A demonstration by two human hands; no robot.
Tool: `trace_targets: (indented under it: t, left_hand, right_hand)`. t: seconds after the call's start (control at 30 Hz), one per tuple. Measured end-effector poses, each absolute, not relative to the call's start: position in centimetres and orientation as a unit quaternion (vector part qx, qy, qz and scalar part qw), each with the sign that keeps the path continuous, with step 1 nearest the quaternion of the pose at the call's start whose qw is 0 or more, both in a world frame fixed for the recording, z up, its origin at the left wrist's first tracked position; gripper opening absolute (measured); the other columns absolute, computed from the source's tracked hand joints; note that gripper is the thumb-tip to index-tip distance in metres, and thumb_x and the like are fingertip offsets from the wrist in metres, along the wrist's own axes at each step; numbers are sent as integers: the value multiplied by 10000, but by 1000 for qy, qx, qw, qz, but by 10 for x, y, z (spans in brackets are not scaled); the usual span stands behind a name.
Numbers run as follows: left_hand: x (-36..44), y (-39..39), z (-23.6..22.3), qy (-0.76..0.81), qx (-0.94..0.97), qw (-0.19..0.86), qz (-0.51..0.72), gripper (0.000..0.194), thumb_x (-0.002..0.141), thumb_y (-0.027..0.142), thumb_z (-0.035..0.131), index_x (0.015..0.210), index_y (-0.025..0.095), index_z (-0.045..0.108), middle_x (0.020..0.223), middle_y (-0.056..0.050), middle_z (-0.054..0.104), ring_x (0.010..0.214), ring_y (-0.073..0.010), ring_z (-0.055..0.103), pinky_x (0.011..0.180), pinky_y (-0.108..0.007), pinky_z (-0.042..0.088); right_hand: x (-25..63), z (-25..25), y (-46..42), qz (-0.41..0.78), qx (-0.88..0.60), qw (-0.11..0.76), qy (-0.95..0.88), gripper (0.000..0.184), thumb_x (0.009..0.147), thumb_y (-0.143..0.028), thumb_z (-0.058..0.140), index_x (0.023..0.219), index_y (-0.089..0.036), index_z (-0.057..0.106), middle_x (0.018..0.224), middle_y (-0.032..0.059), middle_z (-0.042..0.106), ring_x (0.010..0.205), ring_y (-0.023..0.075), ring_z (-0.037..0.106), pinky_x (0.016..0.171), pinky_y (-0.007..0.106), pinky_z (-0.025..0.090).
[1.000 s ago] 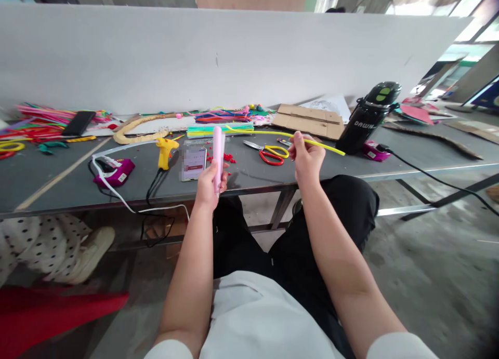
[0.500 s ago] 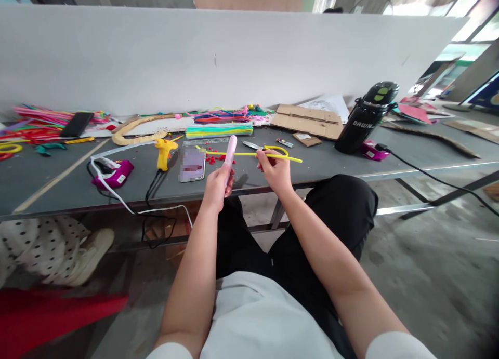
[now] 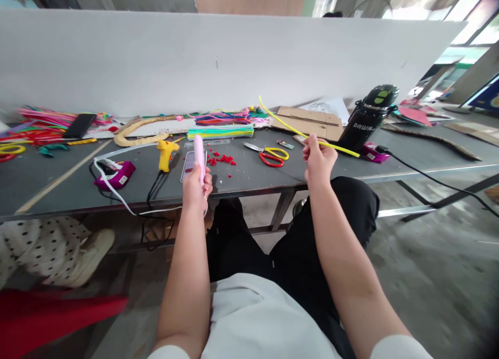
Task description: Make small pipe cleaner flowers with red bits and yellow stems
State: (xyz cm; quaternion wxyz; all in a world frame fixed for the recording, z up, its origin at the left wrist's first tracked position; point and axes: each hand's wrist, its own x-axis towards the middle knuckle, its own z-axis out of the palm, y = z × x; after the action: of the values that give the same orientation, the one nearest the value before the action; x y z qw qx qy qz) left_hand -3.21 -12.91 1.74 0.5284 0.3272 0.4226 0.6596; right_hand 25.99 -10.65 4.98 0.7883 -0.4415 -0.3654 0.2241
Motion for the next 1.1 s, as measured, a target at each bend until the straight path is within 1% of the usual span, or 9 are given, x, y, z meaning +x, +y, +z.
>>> trace_targets:
  t: [0.1, 0.17, 0.23, 0.33, 0.5, 0.63, 0.83, 1.0, 1.1]
  left_hand:
    - [-24, -133, 20, 406, 382, 540, 630, 416, 814, 538, 693, 815, 128, 621, 535, 43, 470, 356, -24, 322, 326, -155, 193]
    - [-14, -137, 21, 385, 425, 562, 596, 451, 822, 565, 682, 867, 118, 652, 570, 25, 498, 381, -30, 357, 344, -159, 226]
    - [-4, -141, 22, 366, 454, 583, 566, 470, 825, 581, 676, 905, 117, 667, 597, 13, 516, 403, -39, 387, 362, -166, 254]
    - [5, -144, 23, 361, 469, 592, 546, 470, 809, 585, 694, 901, 124, 668, 605, 6, 520, 417, -48, 404, 372, -176, 269]
    - [11, -144, 21, 390, 467, 576, 546, 454, 818, 601, 675, 837, 148, 651, 579, 15, 492, 387, -47, 368, 354, -190, 234]
    - [13, -144, 22, 423, 453, 549, 561, 429, 838, 582, 660, 774, 159, 623, 559, 19, 476, 360, -40, 339, 336, -196, 188]
    - [5, -141, 24, 426, 430, 546, 579, 387, 858, 525, 643, 777, 149, 602, 550, 35, 467, 350, -27, 323, 331, -166, 175]
    - [-6, -137, 28, 413, 401, 534, 619, 396, 817, 529, 687, 782, 149, 584, 527, 57, 450, 337, -20, 292, 315, -156, 167]
    - [-11, -137, 29, 412, 367, 536, 639, 421, 815, 551, 685, 780, 146, 575, 520, 62, 443, 341, -19, 297, 317, -150, 170]
  right_hand:
    - [258, 50, -107, 228, -429, 790, -375, 451, 766, -600, 735, 675, -166, 651, 523, -34, 533, 429, 62, 430, 417, 217, 346]
    - [246, 48, -109, 247, -420, 779, -394, 439, 778, -589, 731, 691, -164, 661, 526, -29, 539, 434, 66, 440, 427, 222, 359]
    - [231, 45, -111, 265, -420, 760, -419, 427, 791, -584, 721, 721, -165, 675, 536, -24, 553, 447, 75, 459, 447, 229, 385]
    - [209, 41, -115, 285, -422, 725, -463, 433, 820, -595, 687, 731, -171, 671, 556, -9, 576, 481, 93, 499, 476, 240, 410]
    - [184, 32, -122, 297, -422, 668, -537, 413, 862, -581, 648, 751, -184, 673, 573, 1, 598, 510, 113, 533, 520, 256, 431]
    - [177, 26, -121, 295, -426, 649, -557, 402, 873, -573, 638, 758, -189, 673, 575, 1, 607, 532, 124, 551, 549, 265, 443]
    - [192, 29, -118, 271, -442, 658, -546, 427, 874, -586, 628, 730, -186, 673, 573, 4, 604, 525, 121, 546, 541, 265, 437]
    - [211, 33, -110, 264, -451, 697, -491, 440, 825, -602, 676, 703, -179, 658, 550, 0, 591, 494, 111, 519, 505, 255, 421]
    - [222, 36, -105, 256, -449, 727, -452, 446, 806, -604, 693, 698, -174, 649, 549, -8, 580, 478, 98, 498, 485, 247, 413]
